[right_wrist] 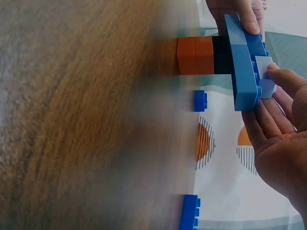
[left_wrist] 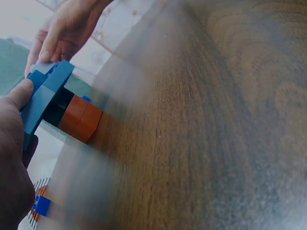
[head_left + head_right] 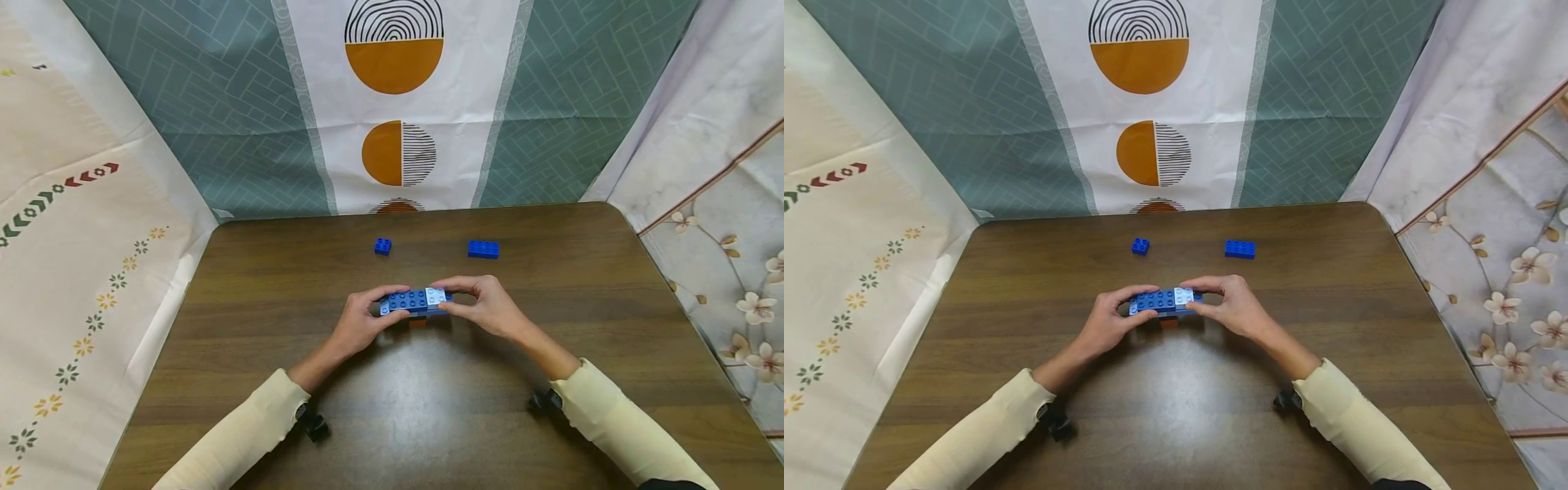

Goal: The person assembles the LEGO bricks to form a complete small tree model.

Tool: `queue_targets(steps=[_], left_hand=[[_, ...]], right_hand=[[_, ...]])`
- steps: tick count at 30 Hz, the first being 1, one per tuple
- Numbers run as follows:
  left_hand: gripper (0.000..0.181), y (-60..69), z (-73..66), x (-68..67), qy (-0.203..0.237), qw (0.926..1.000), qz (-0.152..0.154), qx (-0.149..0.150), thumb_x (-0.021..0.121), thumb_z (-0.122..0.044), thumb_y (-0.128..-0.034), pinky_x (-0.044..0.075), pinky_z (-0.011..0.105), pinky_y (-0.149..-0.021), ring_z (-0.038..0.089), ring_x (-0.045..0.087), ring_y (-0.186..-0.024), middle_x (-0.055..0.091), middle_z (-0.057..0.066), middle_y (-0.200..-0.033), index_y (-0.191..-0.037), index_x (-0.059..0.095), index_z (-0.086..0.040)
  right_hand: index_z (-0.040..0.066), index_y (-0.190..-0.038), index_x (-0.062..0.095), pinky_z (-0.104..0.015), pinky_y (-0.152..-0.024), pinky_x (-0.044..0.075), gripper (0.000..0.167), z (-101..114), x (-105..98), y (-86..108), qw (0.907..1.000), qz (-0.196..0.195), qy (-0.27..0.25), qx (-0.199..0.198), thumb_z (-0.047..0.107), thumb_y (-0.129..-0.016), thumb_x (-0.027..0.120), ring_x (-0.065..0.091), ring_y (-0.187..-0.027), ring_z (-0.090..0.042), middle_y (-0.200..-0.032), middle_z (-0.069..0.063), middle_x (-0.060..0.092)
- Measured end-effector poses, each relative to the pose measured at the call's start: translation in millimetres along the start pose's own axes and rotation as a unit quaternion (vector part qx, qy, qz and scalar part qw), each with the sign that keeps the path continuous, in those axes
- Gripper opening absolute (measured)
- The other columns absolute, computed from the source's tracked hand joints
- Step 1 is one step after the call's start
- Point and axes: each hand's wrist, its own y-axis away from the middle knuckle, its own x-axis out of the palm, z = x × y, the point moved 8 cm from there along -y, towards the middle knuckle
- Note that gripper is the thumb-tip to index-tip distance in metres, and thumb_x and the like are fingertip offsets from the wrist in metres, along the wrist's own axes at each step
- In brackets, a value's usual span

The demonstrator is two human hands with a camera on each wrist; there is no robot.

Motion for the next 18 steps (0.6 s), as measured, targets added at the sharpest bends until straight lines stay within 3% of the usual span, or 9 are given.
queue_targets(steps=[3,11,18], left_hand=[[0.038,0.5,1.4,0.5,-0.005,1.0,-0.002,0.001,0.082,-0.004,-0.0941,0.057,0.055,-0.095,0.027,0.072,-0.112,0.075,0.013,-0.128,-0.131,0.072,-0.002],[0.042,0.2,28.6,4.5,0.002,1.0,-0.001,-0.005,0.085,-0.009,-0.0924,0.058,0.051,-0.094,0.024,0.072,-0.111,0.075,0.007,-0.129,-0.132,0.073,-0.006],[0.042,-0.4,29.0,4.7,0.009,1.0,0.0,0.0,0.085,-0.01,-0.092,0.058,0.05,-0.094,0.023,0.071,-0.113,0.075,0.006,-0.129,-0.132,0.073,-0.007]], right_hand=[[0.008,-0.128,0.077,-0.063,-0.103,0.051,0.034,0,0,0.8,1.0,0.0,0.002,0.002,0.007,-0.094,0.082,0.069,-0.119,-0.028,-0.126,-0.009,0.076],[0.008,-0.128,0.078,-0.061,-0.102,0.053,0.034,-1,0,0.7,0.9995,-0.002,0.03,-0.006,0.01,-0.094,0.082,0.069,-0.121,-0.028,-0.126,-0.007,0.076],[0.008,-0.125,0.079,-0.06,-0.101,0.054,0.033,0,1,1.4,0.9992,-0.004,0.039,-0.006,0.01,-0.093,0.084,0.071,-0.118,-0.027,-0.123,-0.007,0.077]])
